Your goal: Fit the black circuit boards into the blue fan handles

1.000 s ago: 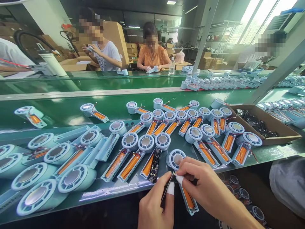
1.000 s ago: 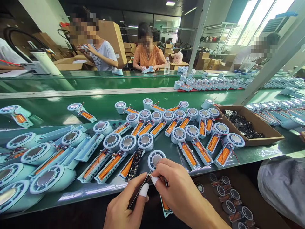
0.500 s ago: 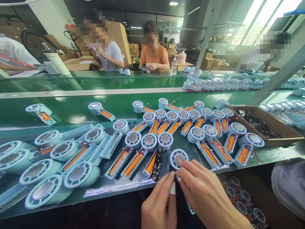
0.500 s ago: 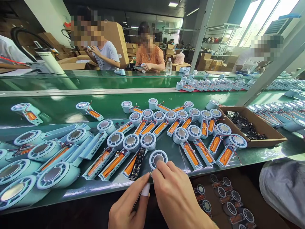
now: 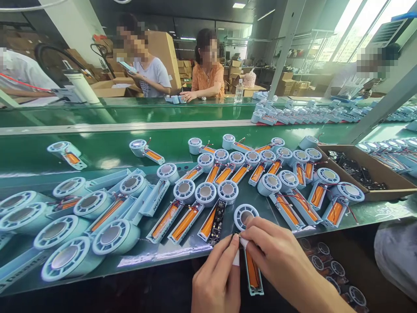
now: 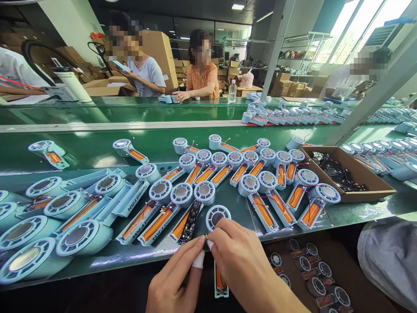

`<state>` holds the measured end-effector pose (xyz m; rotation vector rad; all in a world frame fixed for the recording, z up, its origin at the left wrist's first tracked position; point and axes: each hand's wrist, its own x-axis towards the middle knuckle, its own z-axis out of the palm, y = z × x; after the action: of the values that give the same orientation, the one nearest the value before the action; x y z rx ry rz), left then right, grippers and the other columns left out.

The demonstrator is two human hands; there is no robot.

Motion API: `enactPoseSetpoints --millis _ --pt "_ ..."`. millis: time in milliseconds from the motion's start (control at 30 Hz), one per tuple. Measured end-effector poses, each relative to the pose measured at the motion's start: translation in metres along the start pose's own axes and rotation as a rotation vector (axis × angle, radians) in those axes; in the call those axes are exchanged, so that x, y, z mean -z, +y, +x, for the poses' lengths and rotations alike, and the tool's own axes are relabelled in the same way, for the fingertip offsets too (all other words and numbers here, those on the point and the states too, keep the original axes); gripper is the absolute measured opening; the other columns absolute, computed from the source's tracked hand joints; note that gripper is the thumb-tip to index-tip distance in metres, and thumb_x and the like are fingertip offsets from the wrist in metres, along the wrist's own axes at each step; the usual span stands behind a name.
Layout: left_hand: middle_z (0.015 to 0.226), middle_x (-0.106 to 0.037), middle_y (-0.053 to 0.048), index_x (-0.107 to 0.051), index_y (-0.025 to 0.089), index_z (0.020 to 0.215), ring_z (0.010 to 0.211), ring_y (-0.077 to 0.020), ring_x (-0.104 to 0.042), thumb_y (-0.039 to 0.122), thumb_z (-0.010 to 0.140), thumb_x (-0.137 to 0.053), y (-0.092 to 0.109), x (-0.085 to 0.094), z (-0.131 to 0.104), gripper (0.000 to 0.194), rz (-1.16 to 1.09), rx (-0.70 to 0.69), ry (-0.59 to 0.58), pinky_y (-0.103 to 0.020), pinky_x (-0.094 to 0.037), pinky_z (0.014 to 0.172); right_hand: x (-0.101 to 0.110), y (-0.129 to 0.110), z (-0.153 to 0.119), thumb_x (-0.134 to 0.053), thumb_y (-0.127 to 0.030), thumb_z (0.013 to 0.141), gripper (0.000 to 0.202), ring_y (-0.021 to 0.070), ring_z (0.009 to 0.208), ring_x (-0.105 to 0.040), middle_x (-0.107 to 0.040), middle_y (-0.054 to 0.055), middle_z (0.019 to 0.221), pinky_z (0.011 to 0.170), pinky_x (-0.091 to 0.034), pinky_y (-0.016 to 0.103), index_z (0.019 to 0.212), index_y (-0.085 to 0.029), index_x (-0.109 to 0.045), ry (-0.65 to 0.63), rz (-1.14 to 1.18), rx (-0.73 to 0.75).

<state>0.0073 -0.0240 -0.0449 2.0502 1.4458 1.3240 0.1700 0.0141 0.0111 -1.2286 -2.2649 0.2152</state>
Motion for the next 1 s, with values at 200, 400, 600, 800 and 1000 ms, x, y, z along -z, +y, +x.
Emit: enactPoseSetpoints --millis 200,400,600,800,1000 --pt "0.114 -0.078 -0.001 -0.075 0.028 0.116 0.103 -0.015 -0.074 0.007 0.091 -0.055 -0.002 0.022 0.021 0.038 -0.225 0.076 -0.194 -0.02 -0.058 0.092 0.016 0.021 0.005 -0.058 -0.007 0.093 0.025 0.0169 0.091 -0.067 -0.07 0.002 0.098 0.08 -0.052 0.025 0.108 -0.024 -0.069 -0.213 0.314 -0.021" --pt "0.112 -0.078 -0.003 -0.078 0.029 0.111 0.099 -0.0171 -0.075 0.012 0.091 -0.057 0.001 0.025 0.03 0.033 -0.347 0.13 -0.268 -0.022 -0.059 0.087 0.013 0.027 0.005 -0.059 -0.014 0.096 0.014 0.016 0.086 -0.066 -0.067 0.002 0.088 0.081 -0.052 0.026 0.095 -0.022 -0.071 -0.221 0.346 0.015" --pt "0.118 -0.077 -0.006 -0.075 0.027 0.115 0.107 -0.0223 -0.073 0.033 0.097 -0.056 0.016 0.003 0.016 0.027 -0.434 0.266 -0.108 -0.03 -0.057 0.096 0.015 0.017 -0.005 -0.054 -0.022 0.098 0.017 0.0163 0.079 -0.063 -0.067 0.003 0.091 0.07 -0.05 0.027 0.102 -0.024 -0.07 -0.117 0.319 -0.157" --pt "0.135 -0.069 -0.009 -0.051 0.027 0.147 0.125 -0.0292 -0.065 0.068 0.097 -0.037 0.021 -0.02 -0.01 0.066 -0.674 0.468 -0.176 -0.04 -0.049 0.109 0.012 0.015 -0.022 -0.063 -0.043 0.093 0.024 0.0154 0.067 -0.059 -0.068 0.001 0.077 0.063 -0.049 0.025 0.103 -0.022 -0.069 -0.101 0.713 -0.551" --pt "0.113 -0.072 -0.018 -0.064 0.014 0.129 0.091 -0.0298 -0.071 0.057 0.089 -0.058 0.018 -0.029 -0.007 0.059 -0.336 0.476 -0.104 -0.043 -0.056 0.086 -0.005 0.027 -0.028 -0.071 -0.046 0.087 0.027 0.0089 0.051 -0.047 -0.059 -0.003 0.059 0.054 -0.042 0.02 0.086 -0.02 -0.066 0.047 1.418 -0.591"
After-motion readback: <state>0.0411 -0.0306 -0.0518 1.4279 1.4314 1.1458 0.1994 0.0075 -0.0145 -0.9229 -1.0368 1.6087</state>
